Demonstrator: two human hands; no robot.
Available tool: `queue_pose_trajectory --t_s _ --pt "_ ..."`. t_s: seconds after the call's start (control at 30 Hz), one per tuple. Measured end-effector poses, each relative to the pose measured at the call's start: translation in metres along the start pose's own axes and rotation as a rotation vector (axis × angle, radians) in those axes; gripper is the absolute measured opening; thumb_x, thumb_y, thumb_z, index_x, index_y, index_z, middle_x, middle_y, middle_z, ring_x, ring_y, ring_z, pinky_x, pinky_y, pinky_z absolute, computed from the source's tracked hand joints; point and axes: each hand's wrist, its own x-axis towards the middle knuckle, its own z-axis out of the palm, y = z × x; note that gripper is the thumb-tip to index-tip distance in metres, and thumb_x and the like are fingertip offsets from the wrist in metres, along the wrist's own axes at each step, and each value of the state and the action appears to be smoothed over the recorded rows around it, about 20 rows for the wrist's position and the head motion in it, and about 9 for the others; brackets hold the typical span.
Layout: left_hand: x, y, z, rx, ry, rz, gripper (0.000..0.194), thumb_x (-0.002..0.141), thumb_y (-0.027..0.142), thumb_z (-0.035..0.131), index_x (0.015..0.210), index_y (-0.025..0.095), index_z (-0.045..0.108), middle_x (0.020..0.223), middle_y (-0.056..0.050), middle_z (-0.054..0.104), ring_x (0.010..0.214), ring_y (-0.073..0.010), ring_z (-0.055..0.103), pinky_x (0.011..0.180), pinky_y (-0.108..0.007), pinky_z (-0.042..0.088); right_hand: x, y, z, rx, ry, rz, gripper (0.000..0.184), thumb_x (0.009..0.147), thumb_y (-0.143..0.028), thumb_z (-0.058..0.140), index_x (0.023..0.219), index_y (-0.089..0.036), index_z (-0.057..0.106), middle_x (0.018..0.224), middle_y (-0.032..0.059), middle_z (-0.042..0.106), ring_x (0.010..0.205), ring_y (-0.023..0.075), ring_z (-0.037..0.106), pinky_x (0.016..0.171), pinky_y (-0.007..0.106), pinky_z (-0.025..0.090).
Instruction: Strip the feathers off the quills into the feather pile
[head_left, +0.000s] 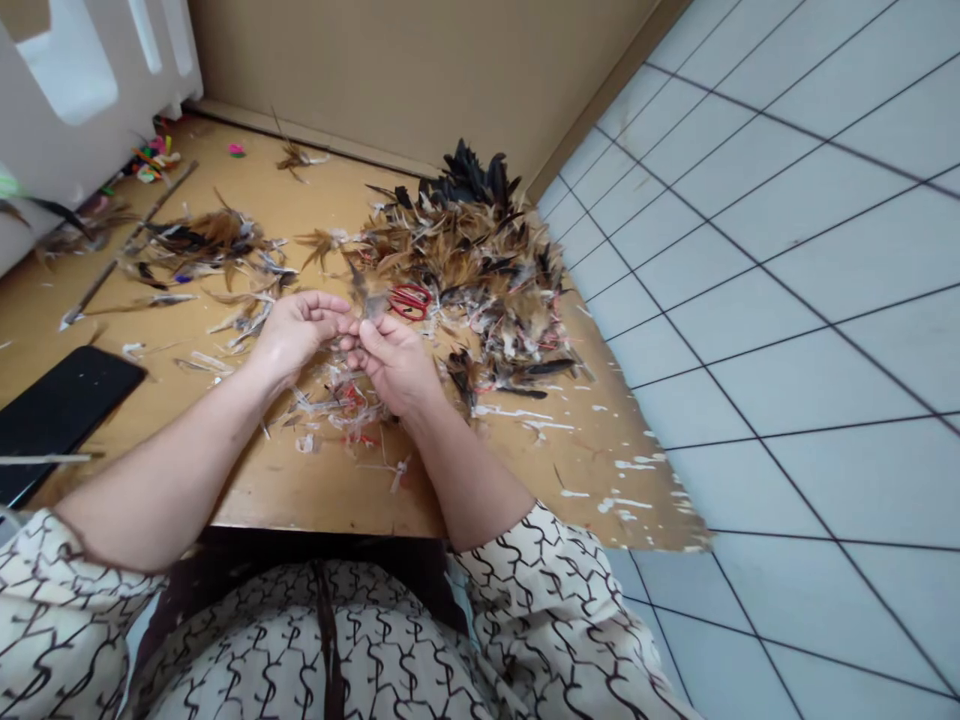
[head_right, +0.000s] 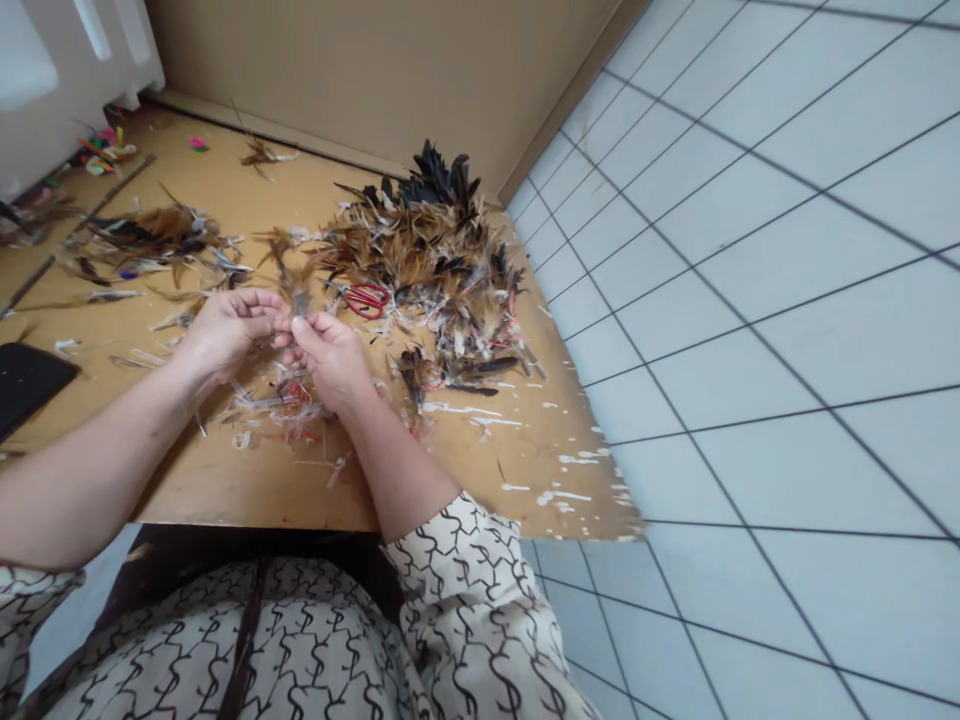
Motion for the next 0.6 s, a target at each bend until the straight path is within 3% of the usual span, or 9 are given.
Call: queue_pose_trajectory --t_s 0.23,0.6 --pt "0.001 0.01 -0.003 0.06 0.015 -0.01 0.004 0.062 0.013 0.067 0.06 0.012 0.063 0.057 -0.002 0.063 0.051 -0.0086 0.055 0.053 -0.021 0.045 0.008 -0.011 -0.012 0.057 0.111 -0.023 0.021 0.081 -0.012 0.055 0.061 -0.016 0.056 0.061 -0.0026 0.059 0.054 0.0046 0.052 0.054 0.016 0.045" --pt "-0.001 0.009 -0.006 0.222 -0.051 0.109 0.006 0.057 0.018 0.071 0.056 0.014 0.066 0.05 0.0 0.061 0.043 -0.0077 0.049 0.049 -0.02 0.042 0.008 -0.016 -0.013 0.059 0.142 -0.055 0.02 0.081 -0.011 0.054 0.062 -0.016 0.056 0.062 -0.0027 0.059 0.056 0.005 0.052 0.055 0.017 0.045"
